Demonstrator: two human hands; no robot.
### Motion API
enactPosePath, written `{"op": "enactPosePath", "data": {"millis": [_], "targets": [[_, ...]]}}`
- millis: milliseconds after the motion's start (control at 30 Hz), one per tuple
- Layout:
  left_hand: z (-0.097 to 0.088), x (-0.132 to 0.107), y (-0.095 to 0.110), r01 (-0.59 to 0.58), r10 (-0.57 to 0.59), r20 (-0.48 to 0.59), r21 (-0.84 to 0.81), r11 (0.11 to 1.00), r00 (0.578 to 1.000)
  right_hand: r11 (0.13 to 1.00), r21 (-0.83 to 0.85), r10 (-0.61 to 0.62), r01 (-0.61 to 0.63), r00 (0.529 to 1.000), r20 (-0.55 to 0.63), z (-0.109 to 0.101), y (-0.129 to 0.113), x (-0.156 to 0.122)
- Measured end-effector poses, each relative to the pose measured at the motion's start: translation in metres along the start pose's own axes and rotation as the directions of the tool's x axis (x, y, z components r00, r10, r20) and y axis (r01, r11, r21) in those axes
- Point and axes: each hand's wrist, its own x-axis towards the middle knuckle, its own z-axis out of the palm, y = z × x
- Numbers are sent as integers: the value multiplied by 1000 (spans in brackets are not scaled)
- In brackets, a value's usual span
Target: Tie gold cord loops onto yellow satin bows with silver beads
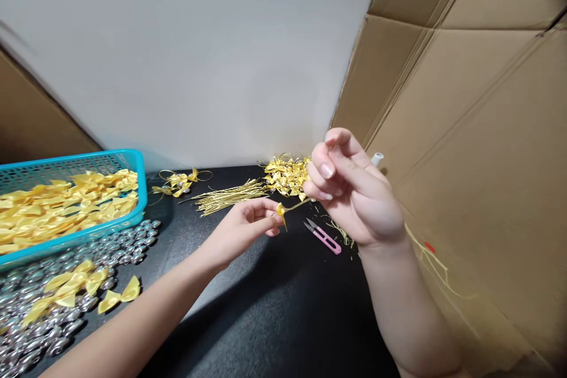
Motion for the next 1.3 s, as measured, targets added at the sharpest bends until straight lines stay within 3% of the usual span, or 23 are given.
{"op": "enactPosePath", "data": {"millis": [267, 367, 467, 633, 900, 1100, 1300], "targets": [[-6, 4, -2, -14, -3, -158, -108, 994, 987, 987, 141, 58, -83, 983, 174, 9, -7, -9], [-8, 5, -4, -43, 30, -120, -106, 993, 992, 966, 236, 47, -103, 972, 232, 11, -10, -11], [-10, 7, -7, -24, 24, -5, -158, 987, 1000, 950, 291, 35, -109, 968, 247, 10, -14, -12], [-15, 10, -10, 65, -1, 162, -389, 919, 987, 950, 305, 12, -72, 981, 194, 0, -18, -11], [-22, 13, -8, 88, 2, 162, -547, 832, 987, 946, 317, -11, -63, 974, 227, -12, -22, -12], [-23, 13, -6, 44, 35, 132, -553, 832, 991, 942, 327, 28, -73, 990, 141, -16, -20, -8], [-17, 6, -1, 8, 72, 167, -438, 899, 983, 942, 334, 14, -22, 1000, 27, -14, -17, -2]]}}
